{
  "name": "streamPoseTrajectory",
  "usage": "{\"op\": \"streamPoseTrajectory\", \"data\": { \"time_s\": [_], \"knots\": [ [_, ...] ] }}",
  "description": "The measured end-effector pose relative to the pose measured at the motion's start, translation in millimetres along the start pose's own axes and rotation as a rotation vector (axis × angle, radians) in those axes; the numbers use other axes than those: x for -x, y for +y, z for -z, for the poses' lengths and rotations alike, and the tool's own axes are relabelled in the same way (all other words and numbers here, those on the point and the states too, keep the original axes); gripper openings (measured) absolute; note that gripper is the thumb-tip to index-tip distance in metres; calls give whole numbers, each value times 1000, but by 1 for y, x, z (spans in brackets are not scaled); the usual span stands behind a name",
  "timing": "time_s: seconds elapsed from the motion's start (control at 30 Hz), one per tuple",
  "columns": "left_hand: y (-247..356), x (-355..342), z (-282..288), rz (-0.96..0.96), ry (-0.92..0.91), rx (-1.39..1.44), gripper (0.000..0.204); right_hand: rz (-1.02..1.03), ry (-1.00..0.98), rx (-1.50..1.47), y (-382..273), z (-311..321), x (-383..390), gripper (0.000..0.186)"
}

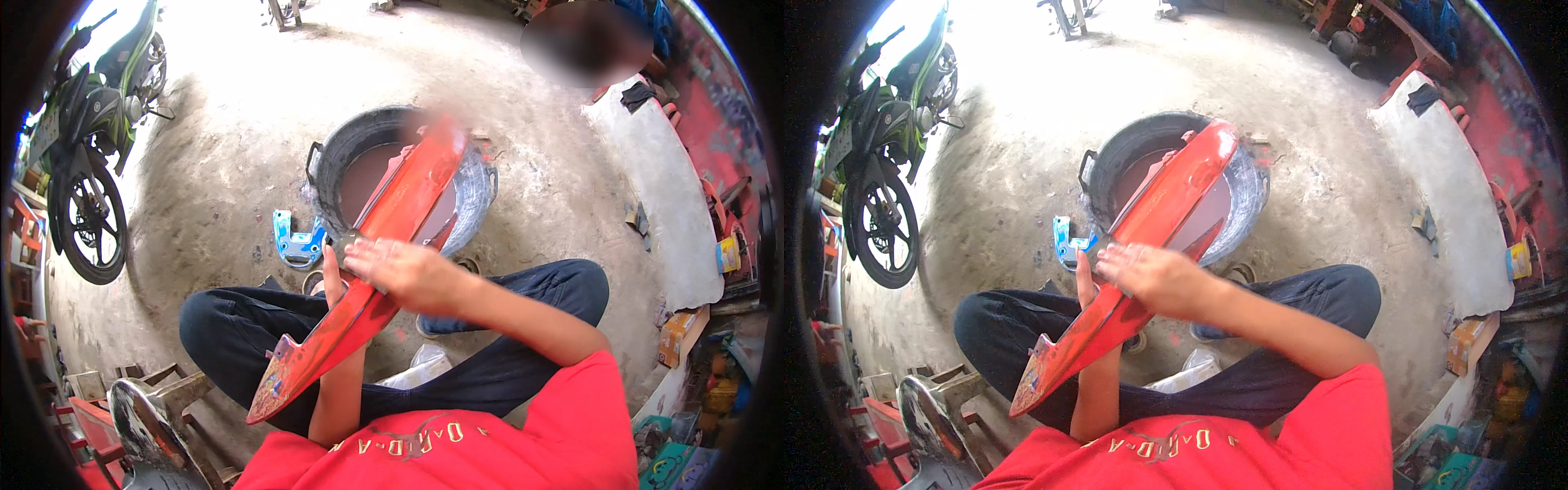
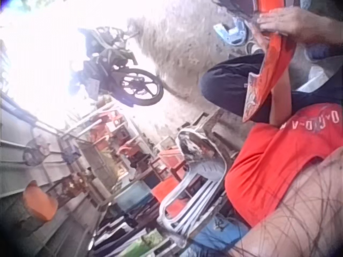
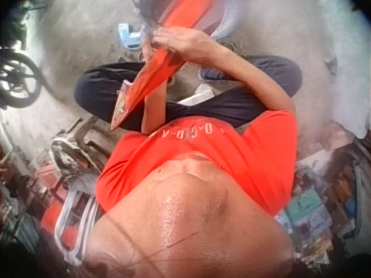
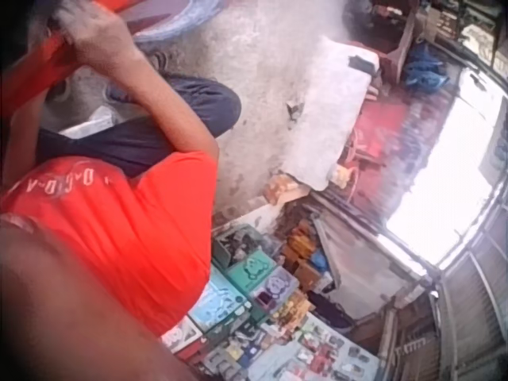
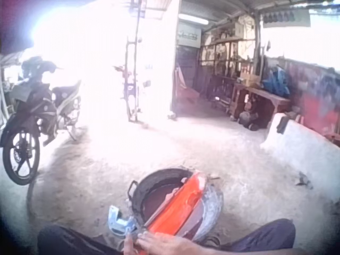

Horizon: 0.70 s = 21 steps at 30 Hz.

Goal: The person sands a red motorcycle fairing by hand using a piece of sandpaper, repeatedly dipping the paper into a bucket of water and scrubbing the surface of the fairing.

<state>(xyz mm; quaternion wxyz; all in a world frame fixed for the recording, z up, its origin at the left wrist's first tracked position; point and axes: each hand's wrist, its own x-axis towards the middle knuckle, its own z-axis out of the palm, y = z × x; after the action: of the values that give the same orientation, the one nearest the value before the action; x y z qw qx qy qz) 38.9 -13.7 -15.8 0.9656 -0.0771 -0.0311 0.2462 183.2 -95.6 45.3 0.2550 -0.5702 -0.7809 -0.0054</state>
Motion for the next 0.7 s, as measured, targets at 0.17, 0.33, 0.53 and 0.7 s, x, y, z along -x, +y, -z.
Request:
{"op": "streamPoseTrajectory", "data": {
  "time_s": [0.17,0.33,0.53,0.7],
  "knots": [
    [2,-2,-9,143,-182,-397,77,-435,51,136,85,14,10,49],
    [0,0,-4,-31,59,-161,78,-2,4,0,2,0,1,49],
    [-3,2,-15,114,-66,-363,78,-457,84,129,96,9,20,47],
    [-8,-2,-14,-45,90,-223,80,71,67,14,17,1,3,41]
  ]
}}
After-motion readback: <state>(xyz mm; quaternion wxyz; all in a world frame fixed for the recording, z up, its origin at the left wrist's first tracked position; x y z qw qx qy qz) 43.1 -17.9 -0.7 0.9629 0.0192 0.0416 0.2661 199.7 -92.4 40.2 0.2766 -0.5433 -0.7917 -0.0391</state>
